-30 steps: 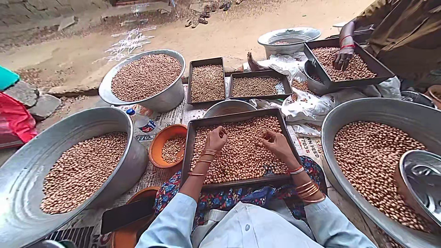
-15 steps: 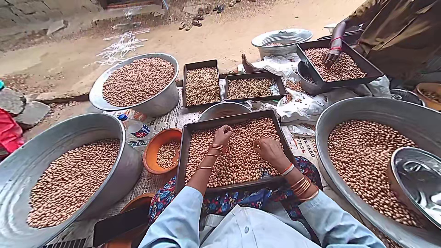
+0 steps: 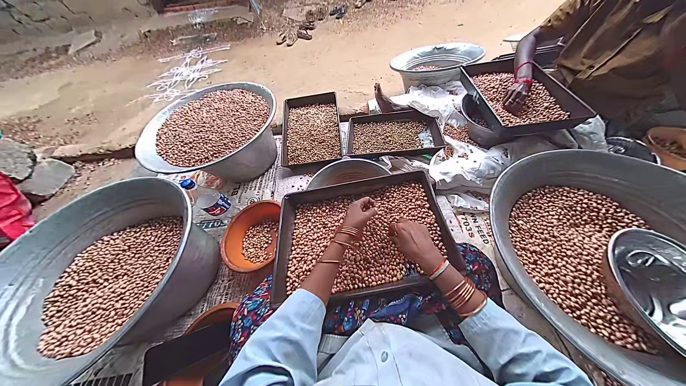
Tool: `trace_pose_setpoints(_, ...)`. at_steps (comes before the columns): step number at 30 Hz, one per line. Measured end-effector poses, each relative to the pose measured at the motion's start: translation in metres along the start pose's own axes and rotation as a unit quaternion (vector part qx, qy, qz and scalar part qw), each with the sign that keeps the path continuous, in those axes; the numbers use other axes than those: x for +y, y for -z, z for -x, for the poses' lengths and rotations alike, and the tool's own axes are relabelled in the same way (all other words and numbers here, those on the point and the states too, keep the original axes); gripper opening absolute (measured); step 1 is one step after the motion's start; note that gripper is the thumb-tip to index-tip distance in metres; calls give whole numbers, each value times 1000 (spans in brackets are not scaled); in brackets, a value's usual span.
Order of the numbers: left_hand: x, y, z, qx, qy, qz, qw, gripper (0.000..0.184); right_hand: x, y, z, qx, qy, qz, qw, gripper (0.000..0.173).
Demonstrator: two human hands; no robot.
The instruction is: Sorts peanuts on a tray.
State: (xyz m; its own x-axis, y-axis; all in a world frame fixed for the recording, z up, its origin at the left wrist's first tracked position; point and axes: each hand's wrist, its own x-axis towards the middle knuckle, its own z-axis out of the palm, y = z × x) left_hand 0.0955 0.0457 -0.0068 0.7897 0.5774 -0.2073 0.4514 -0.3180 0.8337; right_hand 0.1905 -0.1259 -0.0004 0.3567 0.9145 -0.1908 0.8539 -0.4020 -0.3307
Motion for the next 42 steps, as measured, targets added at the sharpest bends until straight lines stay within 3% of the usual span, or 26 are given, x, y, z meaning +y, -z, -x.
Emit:
trace_pose_setpoints(3, -15, 21, 14, -22, 24, 122, 992, 18, -1, 2, 1, -32, -14, -4, 999, 27)
trace_pose_setpoints(6, -12, 21, 37, -129, 36, 61, 989, 19, -11, 18, 5, -38, -13, -44, 998, 29)
trace_pose_setpoints(12, -1, 4, 71, -224, 36, 122, 966, 20, -49, 46, 11, 3, 111, -112, 987, 27)
trace_pose_setpoints(14, -9, 21, 72, -199, 11, 123, 972, 8, -41, 55, 7, 22, 106, -104, 989, 29)
trace_pose_setpoints(17, -18, 83, 80, -53, 49, -46, 996, 13, -11, 68, -5, 50, 11, -44, 998, 29)
trace_pose_setpoints(20, -28, 139, 94, 140, 134, -206, 959, 15, 16, 76, -21, 41, -94, 18, 995, 25)
trace_pose_setpoints(23, -45, 158, 97, 241, 112, -253, 930, 16, 11, 70, -29, -8, -171, 68, 983, 26)
trace_pose_setpoints(25, -46, 150, 93, 220, 97, -255, 936, 17, -10, 56, -31, -49, -177, 79, 980, 39)
trace_pose_setpoints(27, -46, 133, 85, 165, 92, -269, 944, 17, -34, 36, -30, -87, -124, 55, 987, 49)
trace_pose_setpoints(31, -58, 103, 66, 76, 72, -325, 940, 26, -44, 23, -28, -56, 46, -148, 986, 42)
trace_pose_setpoints(36, -70, 89, 57, 60, 68, -337, 937, 24, -21, 52, -16, 99, -4, -130, 987, 24)
trace_pose_setpoints(39, -67, 94, 59, 74, 84, -277, 954, 24, -13, 53, -13, 85, -10, -105, 991, 19)
trace_pose_setpoints(42, -69, 99, 63, 156, 72, -149, 974, 20, -19, 42, -11, 23, 7, -88, 996, 21)
